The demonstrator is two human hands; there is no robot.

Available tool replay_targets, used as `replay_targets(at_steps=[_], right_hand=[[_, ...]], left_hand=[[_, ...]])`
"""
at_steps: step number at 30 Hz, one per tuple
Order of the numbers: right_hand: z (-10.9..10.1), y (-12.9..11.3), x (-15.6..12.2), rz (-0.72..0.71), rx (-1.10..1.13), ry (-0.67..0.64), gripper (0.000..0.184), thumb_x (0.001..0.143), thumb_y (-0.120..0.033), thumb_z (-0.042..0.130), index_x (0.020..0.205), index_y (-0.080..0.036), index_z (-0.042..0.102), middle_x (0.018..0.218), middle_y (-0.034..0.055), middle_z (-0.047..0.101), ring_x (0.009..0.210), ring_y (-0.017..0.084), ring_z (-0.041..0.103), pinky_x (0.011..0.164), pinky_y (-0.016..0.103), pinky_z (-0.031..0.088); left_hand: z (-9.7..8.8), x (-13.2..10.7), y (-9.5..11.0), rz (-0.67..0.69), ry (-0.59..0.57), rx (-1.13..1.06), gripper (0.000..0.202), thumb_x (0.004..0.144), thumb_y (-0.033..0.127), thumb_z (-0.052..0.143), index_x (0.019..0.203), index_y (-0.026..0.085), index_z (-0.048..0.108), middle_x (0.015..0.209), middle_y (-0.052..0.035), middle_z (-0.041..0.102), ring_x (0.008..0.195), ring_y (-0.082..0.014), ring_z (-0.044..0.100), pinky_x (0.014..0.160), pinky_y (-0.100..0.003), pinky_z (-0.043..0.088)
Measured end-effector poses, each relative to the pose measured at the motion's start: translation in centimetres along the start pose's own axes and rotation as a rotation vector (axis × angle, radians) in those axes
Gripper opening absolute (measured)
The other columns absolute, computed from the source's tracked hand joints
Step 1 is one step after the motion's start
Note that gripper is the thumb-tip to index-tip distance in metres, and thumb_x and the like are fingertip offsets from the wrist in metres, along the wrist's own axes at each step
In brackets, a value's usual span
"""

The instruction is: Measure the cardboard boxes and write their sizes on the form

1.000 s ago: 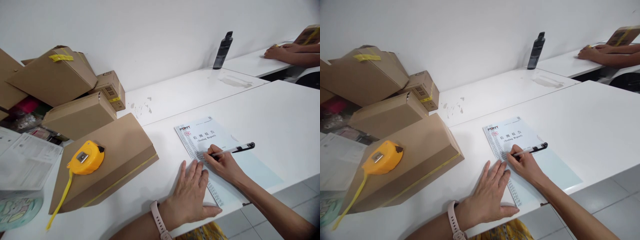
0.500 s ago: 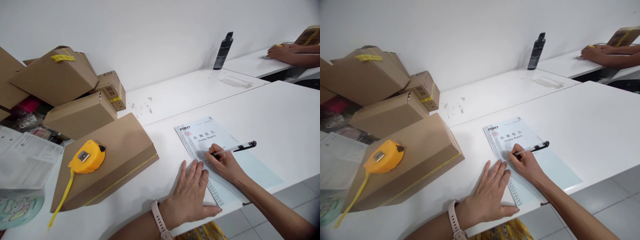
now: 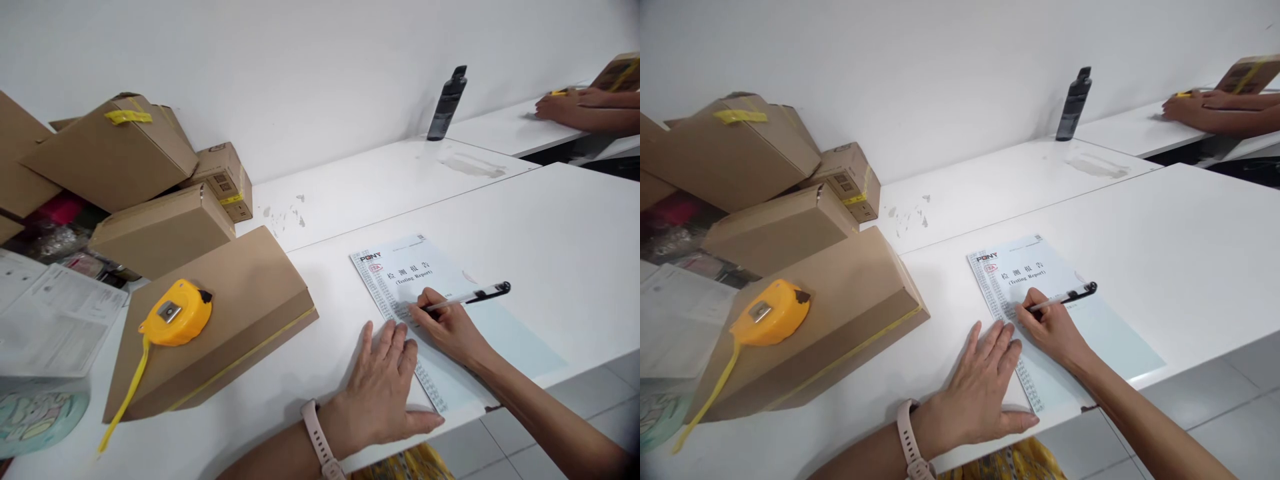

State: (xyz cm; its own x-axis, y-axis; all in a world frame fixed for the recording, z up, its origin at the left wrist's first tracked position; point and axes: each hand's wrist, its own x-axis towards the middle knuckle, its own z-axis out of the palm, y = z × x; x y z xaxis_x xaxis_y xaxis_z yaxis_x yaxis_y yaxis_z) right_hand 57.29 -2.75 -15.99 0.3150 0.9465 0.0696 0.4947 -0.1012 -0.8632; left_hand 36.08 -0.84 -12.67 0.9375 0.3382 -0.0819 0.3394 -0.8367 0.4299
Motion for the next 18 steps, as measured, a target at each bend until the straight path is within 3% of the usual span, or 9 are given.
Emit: replay_targets(at_steps=[14, 18], right_hand=[[0.07, 0.12, -0.07, 0.012, 0.016, 0.029, 0.032, 0.095, -0.039, 0.057, 0.070, -0.025, 0.042, 0.062, -0.0052, 0.038, 0.058, 0.014, 0.034, 0.054, 0.030, 0.031], [-0.35, -0.12, 0.28, -0.038, -0.043, 0.104, 0.019, 0.097, -0.043, 0.054, 0.088, -0.026, 0.056, 0.078, 0.0003, 0.058, 0.068, 0.018, 0.052, 0.061, 0.032, 0.043]], left_hand=[[-0.01, -0.01, -0.01, 0.000, -0.005, -0.027, 0.095, 0.098, 0.075, 0.021, 0.159, 0.003, 0.024, 0.170, -0.0227, 0.013, 0.159, -0.0329, 0.000, 0.127, -0.061, 0.000], [-0.02, 0.01, -0.20, 0.011, 0.008, -0.052, 0.094, 0.098, 0.075, 0.025, 0.159, 0.002, 0.024, 0.170, -0.0234, 0.014, 0.159, -0.0323, 0.000, 0.127, -0.060, -0.001]])
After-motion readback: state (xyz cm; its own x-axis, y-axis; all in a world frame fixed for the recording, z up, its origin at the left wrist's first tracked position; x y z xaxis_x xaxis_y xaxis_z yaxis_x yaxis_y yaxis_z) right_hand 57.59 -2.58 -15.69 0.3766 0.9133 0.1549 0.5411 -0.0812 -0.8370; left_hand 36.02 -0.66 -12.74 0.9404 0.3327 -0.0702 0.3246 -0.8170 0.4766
